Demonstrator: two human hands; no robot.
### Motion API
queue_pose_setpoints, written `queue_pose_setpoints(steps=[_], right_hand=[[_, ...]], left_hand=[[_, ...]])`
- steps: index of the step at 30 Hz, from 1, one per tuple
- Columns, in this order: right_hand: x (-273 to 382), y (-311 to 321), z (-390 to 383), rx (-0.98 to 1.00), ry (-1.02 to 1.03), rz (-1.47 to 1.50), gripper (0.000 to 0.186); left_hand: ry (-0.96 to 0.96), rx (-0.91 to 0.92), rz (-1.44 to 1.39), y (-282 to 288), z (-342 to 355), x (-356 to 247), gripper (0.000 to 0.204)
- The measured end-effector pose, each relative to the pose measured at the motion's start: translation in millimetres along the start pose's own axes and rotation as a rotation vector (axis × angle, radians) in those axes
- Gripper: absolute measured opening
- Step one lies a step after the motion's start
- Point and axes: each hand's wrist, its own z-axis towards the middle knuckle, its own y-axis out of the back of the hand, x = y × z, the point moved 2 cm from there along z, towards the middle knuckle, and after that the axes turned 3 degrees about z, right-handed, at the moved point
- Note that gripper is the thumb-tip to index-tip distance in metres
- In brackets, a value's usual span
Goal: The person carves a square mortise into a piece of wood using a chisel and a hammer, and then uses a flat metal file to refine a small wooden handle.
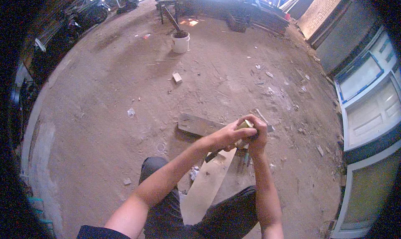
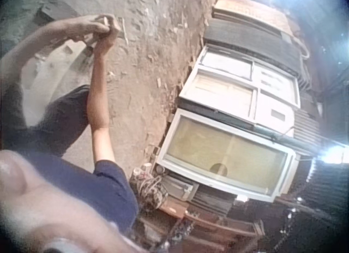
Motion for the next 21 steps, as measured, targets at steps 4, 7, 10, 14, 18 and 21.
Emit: queue_pose_setpoints(steps=[4, 7, 10, 14, 18, 21], right_hand=[[5, -6, 0, 0.067, -0.108, 0.059, 0.055], [5, -5, 1, 0.026, -0.058, -0.002, 0.056], [5, -1, 1, 0.059, -0.05, 0.0, 0.056], [29, -22, -4, 0.019, -0.093, 0.051, 0.055], [17, -8, -1, 0.051, -0.117, 0.018, 0.056], [24, -13, -4, -0.181, -0.156, 0.049, 0.054]], left_hand=[[0.039, -0.028, 0.019, 1, -5, -8, 0.071], [0.005, 0.006, 0.01, 0, -3, -10, 0.071], [-0.037, 0.037, 0.001, -3, -3, -12, 0.07], [0.119, 0.01, 0.036, 3, -2, 0, 0.069], [0.047, -0.01, 0.06, 0, -6, -8, 0.075], [0.059, -0.069, 0.071, 0, -9, -4, 0.081]])
